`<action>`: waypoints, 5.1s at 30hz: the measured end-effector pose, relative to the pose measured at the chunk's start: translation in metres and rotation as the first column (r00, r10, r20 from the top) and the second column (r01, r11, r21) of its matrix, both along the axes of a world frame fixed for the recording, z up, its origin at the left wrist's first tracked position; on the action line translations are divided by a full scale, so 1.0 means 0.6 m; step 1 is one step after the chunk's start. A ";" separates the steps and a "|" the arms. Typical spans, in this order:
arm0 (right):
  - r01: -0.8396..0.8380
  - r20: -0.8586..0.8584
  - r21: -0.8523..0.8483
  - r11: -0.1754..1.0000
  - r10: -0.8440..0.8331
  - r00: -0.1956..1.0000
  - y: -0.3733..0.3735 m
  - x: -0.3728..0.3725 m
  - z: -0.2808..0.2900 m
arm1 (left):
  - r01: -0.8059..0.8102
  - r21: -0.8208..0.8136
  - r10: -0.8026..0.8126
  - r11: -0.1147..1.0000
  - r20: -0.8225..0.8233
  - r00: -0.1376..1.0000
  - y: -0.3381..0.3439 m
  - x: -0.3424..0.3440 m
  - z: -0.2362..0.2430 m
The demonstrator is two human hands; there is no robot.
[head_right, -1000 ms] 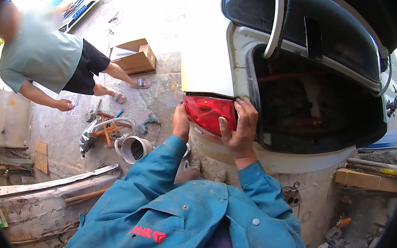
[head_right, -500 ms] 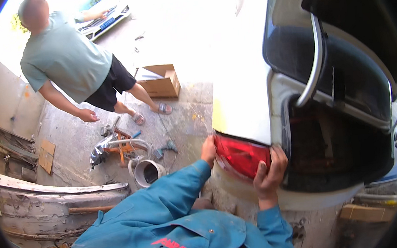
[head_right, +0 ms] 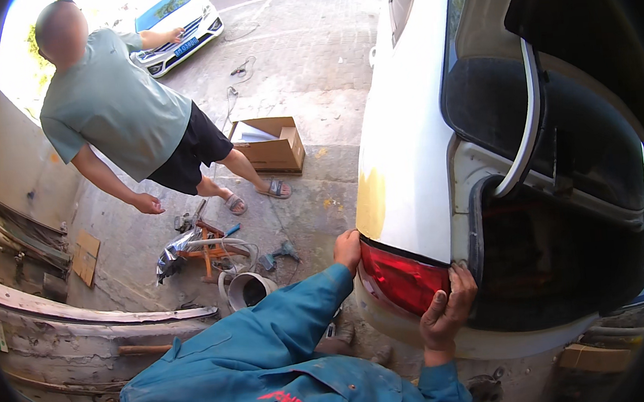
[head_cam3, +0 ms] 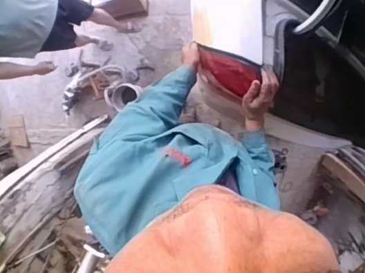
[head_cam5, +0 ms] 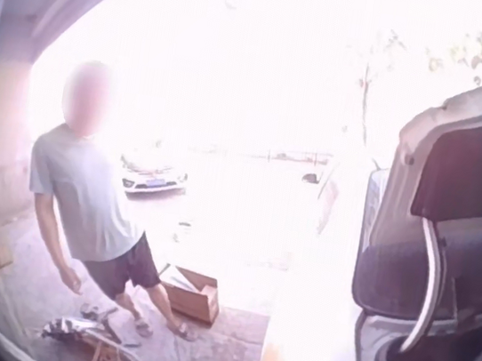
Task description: The person repeatedly positions and presses a red taillight assembly into the rear of a white car, aligning it with the body and checking fit. The person removes and repositions the taillight multiple times while another person stands nearby.
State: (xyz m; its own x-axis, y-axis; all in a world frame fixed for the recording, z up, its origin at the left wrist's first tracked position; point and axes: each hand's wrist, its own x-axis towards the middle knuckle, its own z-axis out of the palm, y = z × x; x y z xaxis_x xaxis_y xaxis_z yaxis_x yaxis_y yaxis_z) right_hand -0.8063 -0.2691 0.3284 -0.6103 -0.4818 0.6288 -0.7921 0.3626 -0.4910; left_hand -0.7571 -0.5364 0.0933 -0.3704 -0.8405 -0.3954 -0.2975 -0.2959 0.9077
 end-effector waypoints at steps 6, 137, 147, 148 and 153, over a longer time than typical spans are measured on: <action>-0.006 0.006 -0.033 0.999 0.006 1.000 -0.012 0.010 0.003 | -0.042 0.086 0.034 0.995 0.094 0.995 -0.031 0.018 -0.014; -0.124 -0.036 -0.021 0.992 0.123 0.992 0.015 0.002 -0.057 | -0.003 0.264 0.144 0.964 -0.516 0.844 -0.001 0.041 0.059; -0.139 -0.013 -0.060 0.988 0.139 0.990 -0.004 -0.008 -0.057 | -0.148 -0.288 0.097 0.946 -0.184 0.978 0.040 0.029 0.066; -0.121 -0.027 -0.043 0.992 0.119 0.992 0.006 -0.013 -0.060 | -0.067 -0.302 0.029 0.951 -0.129 0.991 0.067 0.030 0.111; -0.107 -0.106 0.013 0.994 0.108 0.989 0.012 -0.021 -0.060 | -0.078 -0.690 -0.161 0.720 -0.275 0.948 0.178 0.043 0.265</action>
